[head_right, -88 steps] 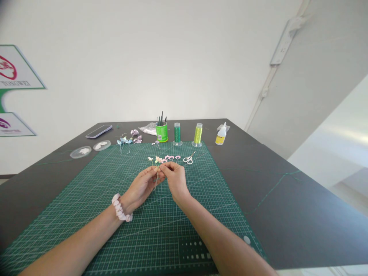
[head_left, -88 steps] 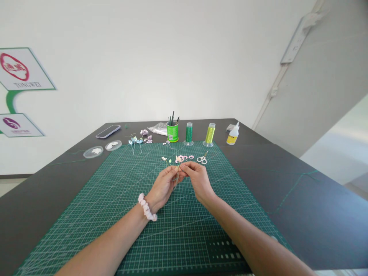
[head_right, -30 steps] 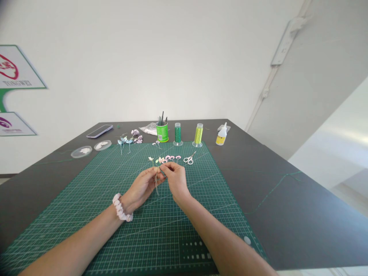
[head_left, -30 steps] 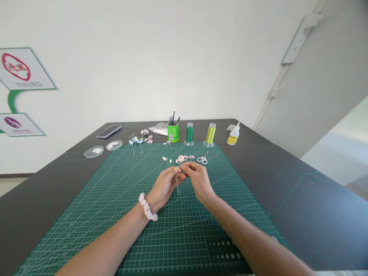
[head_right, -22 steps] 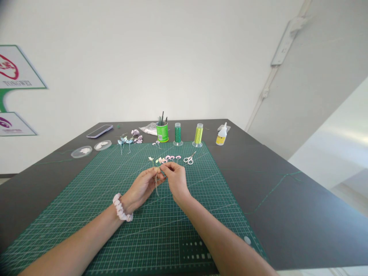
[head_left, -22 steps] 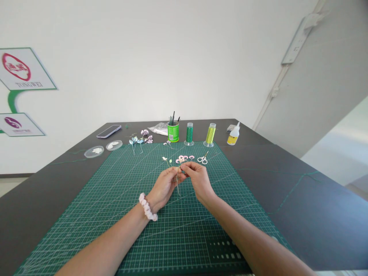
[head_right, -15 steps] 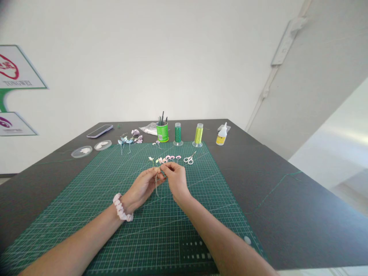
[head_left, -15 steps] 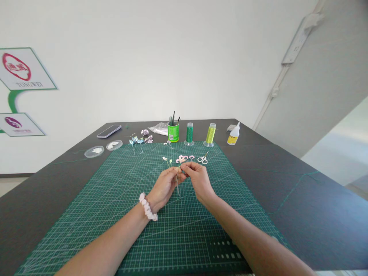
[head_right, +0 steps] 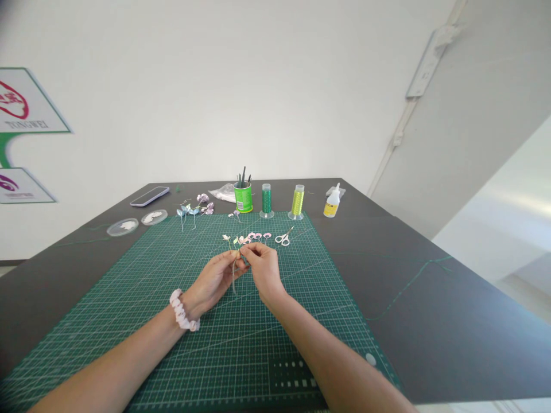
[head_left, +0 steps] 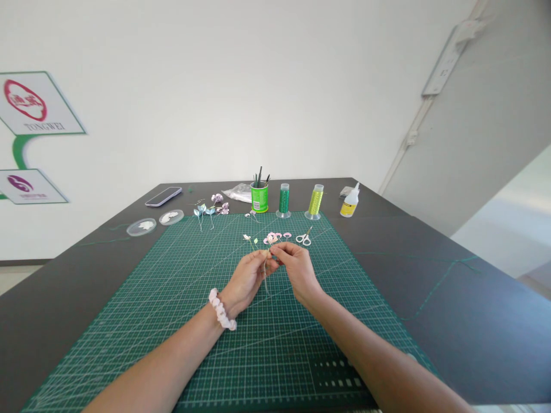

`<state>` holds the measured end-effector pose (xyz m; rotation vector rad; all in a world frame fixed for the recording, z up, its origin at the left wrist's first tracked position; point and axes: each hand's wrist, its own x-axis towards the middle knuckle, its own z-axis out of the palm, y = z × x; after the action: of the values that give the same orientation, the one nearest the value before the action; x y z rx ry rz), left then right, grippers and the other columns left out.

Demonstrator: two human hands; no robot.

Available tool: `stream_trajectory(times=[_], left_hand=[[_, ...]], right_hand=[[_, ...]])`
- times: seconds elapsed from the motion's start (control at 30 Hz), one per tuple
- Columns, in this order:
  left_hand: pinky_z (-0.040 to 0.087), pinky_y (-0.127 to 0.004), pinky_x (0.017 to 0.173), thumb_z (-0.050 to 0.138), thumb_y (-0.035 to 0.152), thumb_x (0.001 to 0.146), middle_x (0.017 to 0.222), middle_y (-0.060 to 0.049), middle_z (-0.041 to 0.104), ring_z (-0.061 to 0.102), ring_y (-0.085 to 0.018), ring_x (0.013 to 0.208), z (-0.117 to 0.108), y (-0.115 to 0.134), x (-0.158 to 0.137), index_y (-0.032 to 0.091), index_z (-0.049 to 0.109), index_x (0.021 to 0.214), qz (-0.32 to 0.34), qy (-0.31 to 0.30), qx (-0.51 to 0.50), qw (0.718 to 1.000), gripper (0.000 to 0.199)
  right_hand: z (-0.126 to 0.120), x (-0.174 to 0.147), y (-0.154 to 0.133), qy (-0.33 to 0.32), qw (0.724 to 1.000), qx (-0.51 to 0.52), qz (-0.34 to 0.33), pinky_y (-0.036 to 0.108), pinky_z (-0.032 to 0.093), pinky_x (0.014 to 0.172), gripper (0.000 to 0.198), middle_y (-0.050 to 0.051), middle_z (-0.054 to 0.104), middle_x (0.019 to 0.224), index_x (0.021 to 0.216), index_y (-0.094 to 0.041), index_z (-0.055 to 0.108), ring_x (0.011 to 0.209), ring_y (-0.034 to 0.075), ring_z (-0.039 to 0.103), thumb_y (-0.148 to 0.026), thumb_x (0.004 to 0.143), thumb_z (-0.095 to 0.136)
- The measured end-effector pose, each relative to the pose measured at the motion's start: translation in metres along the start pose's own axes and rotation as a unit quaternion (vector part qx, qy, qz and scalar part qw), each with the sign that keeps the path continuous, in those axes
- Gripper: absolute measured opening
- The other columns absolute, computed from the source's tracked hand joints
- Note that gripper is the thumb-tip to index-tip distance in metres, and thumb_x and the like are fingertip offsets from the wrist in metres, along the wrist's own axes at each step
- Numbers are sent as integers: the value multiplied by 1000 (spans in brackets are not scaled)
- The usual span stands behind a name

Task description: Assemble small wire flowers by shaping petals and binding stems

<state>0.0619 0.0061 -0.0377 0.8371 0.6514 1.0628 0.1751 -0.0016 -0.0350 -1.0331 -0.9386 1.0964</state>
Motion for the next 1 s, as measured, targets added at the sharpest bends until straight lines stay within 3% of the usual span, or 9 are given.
stream_trajectory(times=[0.33, 1.0], left_hand=[[49, -29, 81, 77, 30, 68, 61, -2, 66, 59, -12, 67, -2, -1, 1, 12, 68, 61, -3, -3, -2, 1000, 22], [47, -27, 77, 74, 27, 73, 59, -1, 65, 59, -12, 65, -2, 0, 0, 13, 66, 63, -13, 11, -4, 1000, 18]], right_hand=[[0, -1, -1, -3, 1000, 1, 0, 28, 40, 57, 14, -3, 56, 49, 56, -19, 64, 55, 14, 49, -31, 63, 67], [-1, 0, -1, 4, 1000, -9, -8, 29, 41, 59, 13, -1, 60, 54, 56, -19, 66, 58, 14, 51, -30, 63, 67]])
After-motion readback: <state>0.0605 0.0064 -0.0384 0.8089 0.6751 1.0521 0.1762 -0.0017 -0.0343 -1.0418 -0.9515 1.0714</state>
